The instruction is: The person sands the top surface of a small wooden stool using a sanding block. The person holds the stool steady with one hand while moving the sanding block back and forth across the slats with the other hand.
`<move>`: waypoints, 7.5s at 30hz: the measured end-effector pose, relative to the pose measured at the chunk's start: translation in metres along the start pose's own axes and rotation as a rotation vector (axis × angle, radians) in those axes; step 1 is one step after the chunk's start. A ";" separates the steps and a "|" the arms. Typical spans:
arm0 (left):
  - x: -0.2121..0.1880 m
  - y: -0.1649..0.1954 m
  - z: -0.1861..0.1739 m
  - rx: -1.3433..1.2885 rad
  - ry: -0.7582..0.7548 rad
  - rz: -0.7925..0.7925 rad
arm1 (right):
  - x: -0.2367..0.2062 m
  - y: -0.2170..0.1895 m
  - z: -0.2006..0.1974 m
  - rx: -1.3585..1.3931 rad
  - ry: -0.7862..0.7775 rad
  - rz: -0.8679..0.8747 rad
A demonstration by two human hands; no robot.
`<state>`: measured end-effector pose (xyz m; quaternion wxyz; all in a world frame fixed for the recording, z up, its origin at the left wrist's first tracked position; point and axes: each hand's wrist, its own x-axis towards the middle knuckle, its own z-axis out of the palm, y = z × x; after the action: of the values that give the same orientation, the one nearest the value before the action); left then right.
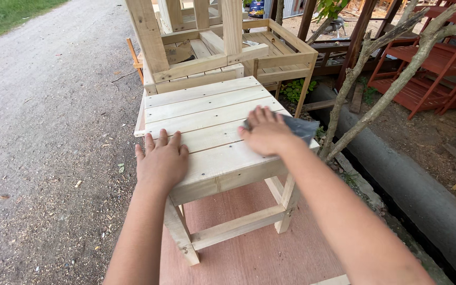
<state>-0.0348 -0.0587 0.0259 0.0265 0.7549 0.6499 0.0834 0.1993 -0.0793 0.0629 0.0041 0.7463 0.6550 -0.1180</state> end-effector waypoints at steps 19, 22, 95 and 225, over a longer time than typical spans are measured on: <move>0.005 0.039 0.004 -0.029 -0.042 0.017 | 0.004 0.014 0.005 -0.046 0.034 -0.068; 0.004 0.037 0.004 -0.022 -0.055 0.024 | -0.016 -0.024 0.038 -0.163 0.028 -0.322; 0.004 0.033 0.007 -0.054 -0.052 0.037 | -0.069 -0.026 0.038 -0.129 0.009 -0.288; 0.005 0.006 0.003 -0.099 -0.061 0.052 | -0.055 -0.001 0.045 -0.132 0.116 -0.464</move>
<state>-0.0276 -0.0541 0.0242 0.0816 0.7715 0.6241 0.0930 0.1839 -0.1399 0.0296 -0.0120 0.5797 0.8142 -0.0295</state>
